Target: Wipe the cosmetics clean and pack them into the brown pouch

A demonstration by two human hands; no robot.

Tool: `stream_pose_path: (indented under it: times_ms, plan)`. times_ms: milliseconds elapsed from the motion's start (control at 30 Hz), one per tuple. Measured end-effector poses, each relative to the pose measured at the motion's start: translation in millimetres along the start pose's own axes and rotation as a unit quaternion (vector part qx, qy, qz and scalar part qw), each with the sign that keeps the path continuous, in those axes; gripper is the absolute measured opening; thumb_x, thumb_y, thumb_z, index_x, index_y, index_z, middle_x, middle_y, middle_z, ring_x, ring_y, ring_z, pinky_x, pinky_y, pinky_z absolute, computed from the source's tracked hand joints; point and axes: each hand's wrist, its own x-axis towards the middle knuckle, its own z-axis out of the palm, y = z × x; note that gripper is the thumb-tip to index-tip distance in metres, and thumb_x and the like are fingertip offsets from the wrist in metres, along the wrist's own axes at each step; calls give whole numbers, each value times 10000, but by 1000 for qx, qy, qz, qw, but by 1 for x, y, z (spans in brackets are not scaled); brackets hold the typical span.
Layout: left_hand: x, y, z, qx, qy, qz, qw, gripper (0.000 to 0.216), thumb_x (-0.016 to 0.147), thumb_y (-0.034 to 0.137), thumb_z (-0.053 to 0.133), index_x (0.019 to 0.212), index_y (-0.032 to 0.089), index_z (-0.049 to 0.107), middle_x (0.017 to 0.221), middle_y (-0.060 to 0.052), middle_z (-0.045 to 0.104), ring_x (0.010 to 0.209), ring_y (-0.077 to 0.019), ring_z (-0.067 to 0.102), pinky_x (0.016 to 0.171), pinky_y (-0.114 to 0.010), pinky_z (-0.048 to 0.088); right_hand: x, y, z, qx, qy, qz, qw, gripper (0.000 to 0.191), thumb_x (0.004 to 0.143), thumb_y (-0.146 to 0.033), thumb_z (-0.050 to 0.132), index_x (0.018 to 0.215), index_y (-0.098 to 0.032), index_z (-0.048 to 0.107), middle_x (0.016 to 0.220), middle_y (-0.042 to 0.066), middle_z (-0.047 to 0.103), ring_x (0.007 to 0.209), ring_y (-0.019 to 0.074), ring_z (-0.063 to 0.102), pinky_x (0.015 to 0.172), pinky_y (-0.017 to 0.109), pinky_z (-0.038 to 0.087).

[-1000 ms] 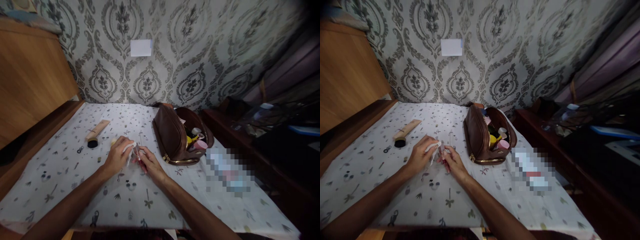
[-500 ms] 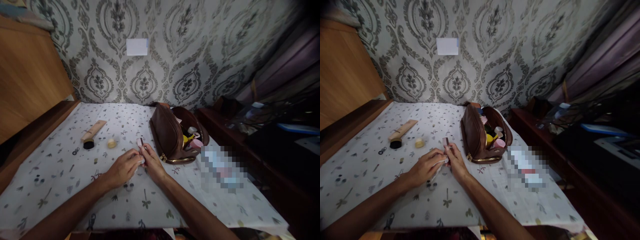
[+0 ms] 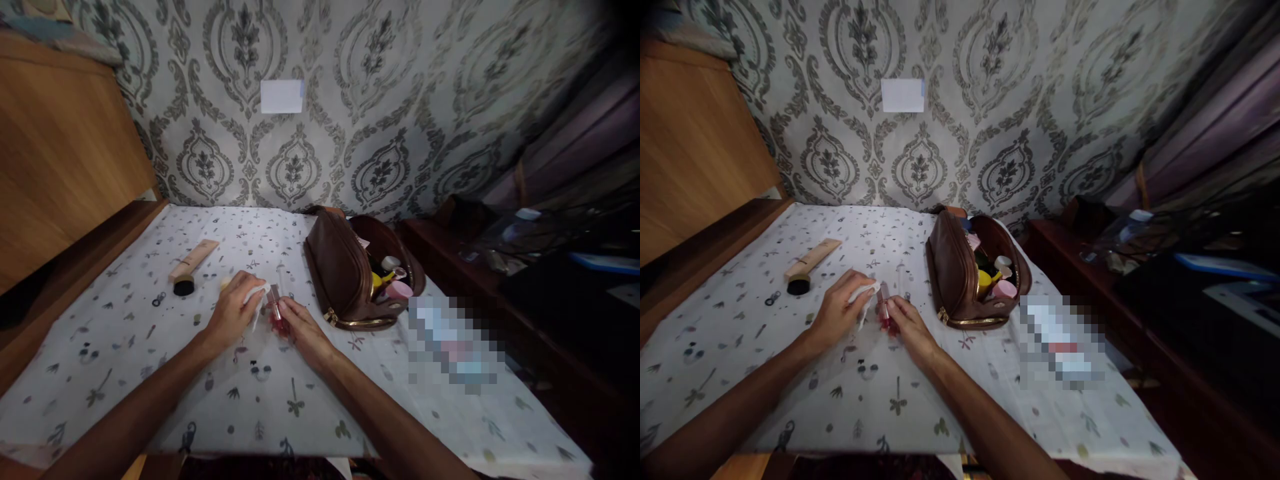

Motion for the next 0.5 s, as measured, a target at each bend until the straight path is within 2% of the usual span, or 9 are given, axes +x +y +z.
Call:
stream_pose_path:
  times_ms: [200,333,500]
  plan:
    - [-5,11,6,-20,-60,39,997,176,971,178,466,1043,200,625,938,-47,586,895,-169,596,793,-299,502,5,1,-2,21,36,-47,998,381,756,-568,719,743,-210,591,666,-40,474,587,114,390,549,244,312]
    - [-12,19,13,-33,-115,68,990,226,973,160,428,1081,201,622,982,-64,601,900,-170,600,795,-300,512,6,-5,-4,39,71,-58,995,412,694,-590,756,809,-207,656,695,-25,520,627,130,422,585,252,353]
    - [-16,19,15,-19,-152,85,985,213,974,172,426,1085,190,607,999,-70,598,908,-178,597,796,-308,519,7,-8,-4,69,80,-65,992,406,659,-563,794,798,-195,694,704,-21,560,671,133,472,674,260,395]
